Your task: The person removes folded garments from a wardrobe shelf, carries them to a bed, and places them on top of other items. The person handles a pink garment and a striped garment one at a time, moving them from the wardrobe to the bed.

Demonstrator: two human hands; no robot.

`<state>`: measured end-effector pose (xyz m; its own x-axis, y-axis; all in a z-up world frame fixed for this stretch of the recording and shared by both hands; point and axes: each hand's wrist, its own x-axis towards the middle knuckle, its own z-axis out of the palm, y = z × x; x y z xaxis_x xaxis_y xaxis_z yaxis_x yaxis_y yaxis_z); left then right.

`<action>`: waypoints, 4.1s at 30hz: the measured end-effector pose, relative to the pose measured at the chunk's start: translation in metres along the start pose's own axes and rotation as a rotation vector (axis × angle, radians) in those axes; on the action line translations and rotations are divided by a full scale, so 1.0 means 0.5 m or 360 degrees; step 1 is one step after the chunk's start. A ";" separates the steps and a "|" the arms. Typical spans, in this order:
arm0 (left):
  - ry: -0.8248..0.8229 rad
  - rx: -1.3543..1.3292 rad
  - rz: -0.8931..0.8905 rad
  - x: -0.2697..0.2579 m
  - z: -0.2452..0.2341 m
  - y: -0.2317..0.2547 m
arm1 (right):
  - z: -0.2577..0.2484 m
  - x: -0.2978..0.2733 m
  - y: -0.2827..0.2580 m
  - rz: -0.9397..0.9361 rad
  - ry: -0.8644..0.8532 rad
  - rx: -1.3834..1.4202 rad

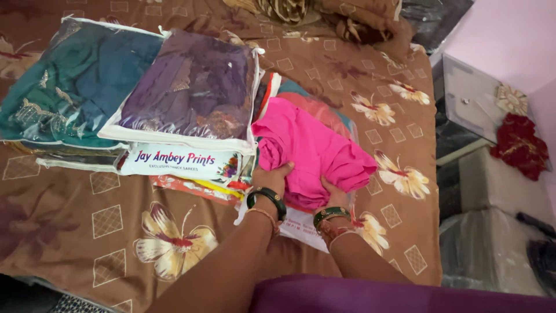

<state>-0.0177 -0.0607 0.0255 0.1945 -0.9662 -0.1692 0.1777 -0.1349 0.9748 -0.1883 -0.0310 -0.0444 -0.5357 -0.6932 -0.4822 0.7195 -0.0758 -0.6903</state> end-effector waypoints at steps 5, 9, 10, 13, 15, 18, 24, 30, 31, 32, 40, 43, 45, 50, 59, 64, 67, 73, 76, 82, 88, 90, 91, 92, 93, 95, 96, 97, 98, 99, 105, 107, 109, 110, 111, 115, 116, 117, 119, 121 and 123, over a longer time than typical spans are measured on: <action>0.0037 -0.0122 0.0009 0.036 0.026 -0.012 | 0.017 0.029 -0.005 0.0045 -0.0176 0.0122; 0.0017 -0.0124 0.0082 0.071 0.040 -0.031 | 0.025 0.061 -0.015 -0.0156 0.0150 -0.0309; 0.0041 -0.0088 0.0055 0.080 0.046 -0.034 | 0.034 0.067 -0.021 -0.0162 0.0244 -0.0457; 0.0102 -0.0060 0.0019 0.112 0.064 -0.034 | 0.070 0.071 -0.035 -0.0058 0.0033 -0.0220; 0.0126 -0.0139 0.0057 0.128 0.077 -0.028 | 0.099 0.069 -0.045 -0.0012 -0.0138 -0.0036; -0.0006 -0.0201 0.0250 0.148 0.082 -0.014 | 0.132 0.074 -0.059 0.0008 -0.0196 -0.0047; 0.0022 -0.0020 -0.0301 0.177 0.072 0.001 | 0.147 0.124 -0.051 0.0037 -0.0017 -0.0098; 0.0049 -0.0027 -0.0302 0.196 0.075 -0.040 | 0.117 0.128 -0.032 0.0129 0.0211 -0.0324; 0.0032 -0.0065 -0.0265 0.196 0.074 -0.050 | 0.118 0.122 -0.032 0.0119 0.0217 -0.0297; 0.0013 -0.0103 -0.0231 0.192 0.073 -0.059 | 0.117 0.114 -0.033 0.0109 0.0227 -0.0270; 0.0178 -0.0081 -0.0234 0.152 0.075 -0.063 | 0.124 0.069 -0.055 0.0173 0.0496 -0.0859; 0.0122 -0.0184 -0.0411 0.126 0.064 -0.047 | 0.111 0.071 -0.059 0.0213 0.0611 -0.1021; 0.0006 -0.0410 -0.0636 0.113 0.055 -0.037 | 0.101 0.073 -0.057 0.0196 0.0523 -0.0931; 0.0008 -0.0641 -0.0691 0.099 0.049 -0.048 | 0.075 0.063 -0.032 0.0153 0.0297 -0.0323; -0.0007 -0.0655 -0.0809 0.068 0.022 -0.112 | 0.059 -0.009 -0.012 0.0101 0.0192 -0.0125; -0.0091 -0.0613 -0.0826 0.041 -0.012 -0.106 | 0.019 -0.015 0.027 0.0167 0.0077 0.0127; -0.0121 -0.0633 -0.0821 0.014 -0.041 -0.098 | -0.029 0.010 0.052 0.0251 -0.0285 0.0310; -0.0104 -0.0642 -0.0795 -0.044 -0.114 -0.088 | -0.099 0.036 0.116 0.0253 -0.0503 0.0104; 0.0027 -0.0523 -0.0638 -0.070 -0.151 -0.097 | -0.136 0.005 0.148 0.0323 -0.0679 0.0158; 0.0076 0.0153 -0.0236 -0.121 -0.228 -0.105 | -0.141 -0.058 0.195 0.0406 -0.0582 0.0032; -0.0044 0.0848 -0.0147 -0.188 -0.286 -0.064 | -0.119 -0.116 0.214 0.0444 -0.0544 -0.0098; -0.0187 0.1070 -0.0197 -0.192 -0.304 -0.053 | -0.113 -0.145 0.226 0.0393 -0.0628 -0.0260; -0.0263 0.1182 -0.0222 -0.194 -0.314 -0.052 | -0.102 -0.166 0.250 0.0251 -0.0497 -0.0552; -0.0341 0.1294 -0.0248 -0.197 -0.324 -0.053 | -0.093 -0.189 0.267 0.0107 -0.0362 -0.0842; -0.0376 0.1307 -0.0237 -0.199 -0.332 -0.055 | -0.091 -0.211 0.271 0.0087 -0.0424 -0.0934; -0.0444 0.1331 -0.0212 -0.199 -0.345 -0.063 | -0.083 -0.254 0.276 0.0043 -0.0551 -0.1115; -0.0461 0.1405 -0.0189 -0.201 -0.353 -0.068 | -0.080 -0.276 0.274 -0.0097 -0.0517 -0.1437; -0.0478 0.1479 -0.0165 -0.202 -0.361 -0.071 | -0.082 -0.298 0.269 -0.0241 -0.0478 -0.1757; -0.0492 0.1551 -0.0140 -0.203 -0.368 -0.073 | -0.080 -0.318 0.264 -0.0388 -0.0436 -0.2076; -0.0513 0.1606 -0.0129 -0.204 -0.376 -0.074 | -0.075 -0.334 0.263 -0.0465 -0.0467 -0.2093; -0.0709 0.1978 -0.0058 -0.224 -0.418 -0.066 | -0.085 -0.411 0.263 -0.0829 -0.0672 -0.2533; -0.0738 0.2068 -0.0018 -0.233 -0.429 -0.058 | -0.117 -0.445 0.267 -0.0711 -0.0891 -0.2943; -0.0781 0.2129 -0.0001 -0.240 -0.447 -0.047 | -0.146 -0.477 0.279 -0.0429 -0.1069 -0.3307; -0.0800 0.2154 0.0010 -0.243 -0.455 -0.043 | -0.154 -0.487 0.285 -0.0285 -0.1207 -0.3486; -0.0821 0.2146 0.0000 -0.247 -0.464 -0.040 | -0.153 -0.491 0.295 -0.0320 -0.1180 -0.3472; -0.0981 0.2240 0.0003 -0.245 -0.502 -0.059 | -0.121 -0.490 0.352 -0.0500 -0.1043 -0.3284; -0.1033 0.2295 0.0010 -0.241 -0.513 -0.075 | -0.112 -0.491 0.367 -0.0554 -0.1000 -0.3215; -0.0988 0.2238 0.0011 -0.239 -0.525 -0.097 | -0.109 -0.493 0.380 -0.0554 -0.0981 -0.3173; -0.0907 0.2126 0.0007 -0.245 -0.560 -0.155 | -0.110 -0.503 0.400 -0.0569 -0.0931 -0.3064; -0.1475 0.2618 0.0035 -0.240 -0.595 -0.212 | -0.119 -0.518 0.414 -0.0524 -0.0913 -0.2992; -0.1413 0.2505 -0.0170 -0.244 -0.618 -0.258 | -0.129 -0.533 0.420 -0.0559 -0.0942 -0.2932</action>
<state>0.2339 0.1426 -0.1245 -0.3665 -0.6865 -0.6280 -0.9301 0.2529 0.2663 0.0770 0.1839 -0.0955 -0.0570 -0.9578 -0.2816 -0.8336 0.2009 -0.5145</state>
